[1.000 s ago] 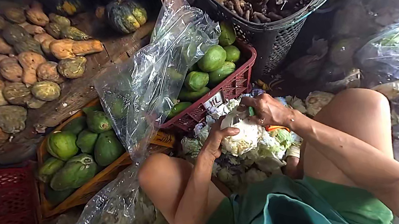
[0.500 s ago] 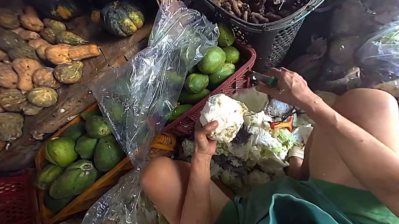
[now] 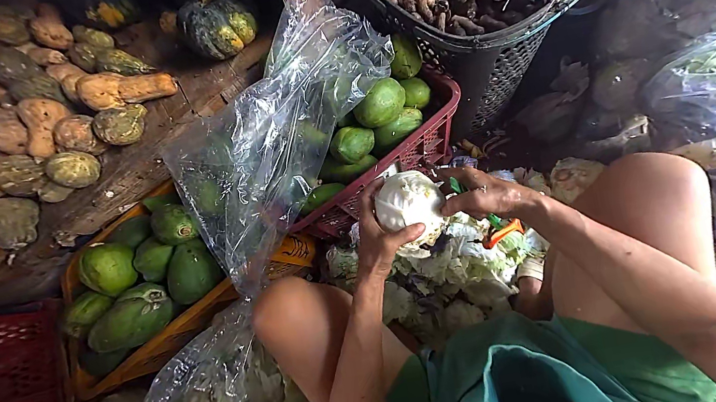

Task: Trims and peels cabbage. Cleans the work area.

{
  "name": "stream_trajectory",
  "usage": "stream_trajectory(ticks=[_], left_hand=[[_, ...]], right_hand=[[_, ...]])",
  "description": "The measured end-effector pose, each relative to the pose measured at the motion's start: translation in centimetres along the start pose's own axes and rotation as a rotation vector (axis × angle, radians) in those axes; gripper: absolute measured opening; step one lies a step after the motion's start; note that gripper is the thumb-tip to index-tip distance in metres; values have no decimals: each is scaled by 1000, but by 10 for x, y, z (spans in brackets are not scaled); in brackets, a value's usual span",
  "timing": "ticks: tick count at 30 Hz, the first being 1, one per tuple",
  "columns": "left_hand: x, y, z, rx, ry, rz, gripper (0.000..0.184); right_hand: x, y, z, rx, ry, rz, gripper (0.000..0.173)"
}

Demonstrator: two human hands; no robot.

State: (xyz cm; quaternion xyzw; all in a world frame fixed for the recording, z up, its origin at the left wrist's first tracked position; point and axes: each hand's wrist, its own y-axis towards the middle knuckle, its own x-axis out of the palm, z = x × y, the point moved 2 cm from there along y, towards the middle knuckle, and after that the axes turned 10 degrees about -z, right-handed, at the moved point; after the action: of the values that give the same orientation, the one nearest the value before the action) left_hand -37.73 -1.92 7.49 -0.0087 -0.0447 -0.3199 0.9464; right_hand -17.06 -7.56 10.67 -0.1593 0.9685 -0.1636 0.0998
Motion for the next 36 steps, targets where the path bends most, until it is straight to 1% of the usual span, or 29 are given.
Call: stream_trajectory(ticks=[3, 6, 10, 13, 15, 17, 18, 21, 22, 25, 27, 28, 30, 31, 32, 34, 35, 36], left_hand=[[3, -1, -1, 3, 174, -13, 106], [2, -2, -4, -10, 316, -11, 110], [2, 1, -3, -40, 359, -18, 106], [2, 2, 0, -43, 328, -28, 104], [0, 3, -1, -41, 219, -33, 99], [-3, 4, -5, -68, 11, 7, 89], [-4, 5, -7, -90, -86, 31, 85], [-7, 6, -10, -159, -252, 97, 74], [-7, 7, -11, -177, -297, 124, 68], [-2, 7, -11, -209, -449, 202, 47], [-1, 7, -11, -170, -588, 233, 38], [-2, 7, -12, -143, -665, 232, 39], [-8, 9, -11, -100, -812, 231, 55], [-12, 10, -9, -88, -855, 241, 63], [-16, 11, -7, -75, -879, 255, 67], [-20, 12, 0, -57, -810, 334, 52], [-21, 12, 0, -37, -777, 372, 43], [-21, 12, 0, -12, -738, 391, 36]], right_hand=[[8, 1, 2, 22, -185, 55, 42], [15, 5, 4, 40, -251, 95, 43], [14, 8, 2, 92, -301, 128, 34], [10, 9, 1, 85, -329, 136, 33], [8, 8, 1, 109, -429, 143, 33], [4, 6, 1, 140, -552, 190, 33], [2, 5, 1, 128, -559, 213, 30], [-6, 1, 2, 63, -496, 256, 14], [-9, 1, 2, 57, -453, 264, 12], [-16, -3, -1, 48, -288, 243, 14], [-19, -6, -3, 6, -240, 227, 11], [-20, -9, -4, -10, -249, 234, 8], [-24, -16, -4, 12, -343, 327, 8], [-28, -19, -3, 29, -401, 373, 8], [-32, -22, -1, 45, -451, 405, 8], [-40, -23, 3, 92, -518, 401, 12], [-43, -22, 3, 112, -501, 371, 18], [-43, -20, 5, 92, -439, 339, 24]])
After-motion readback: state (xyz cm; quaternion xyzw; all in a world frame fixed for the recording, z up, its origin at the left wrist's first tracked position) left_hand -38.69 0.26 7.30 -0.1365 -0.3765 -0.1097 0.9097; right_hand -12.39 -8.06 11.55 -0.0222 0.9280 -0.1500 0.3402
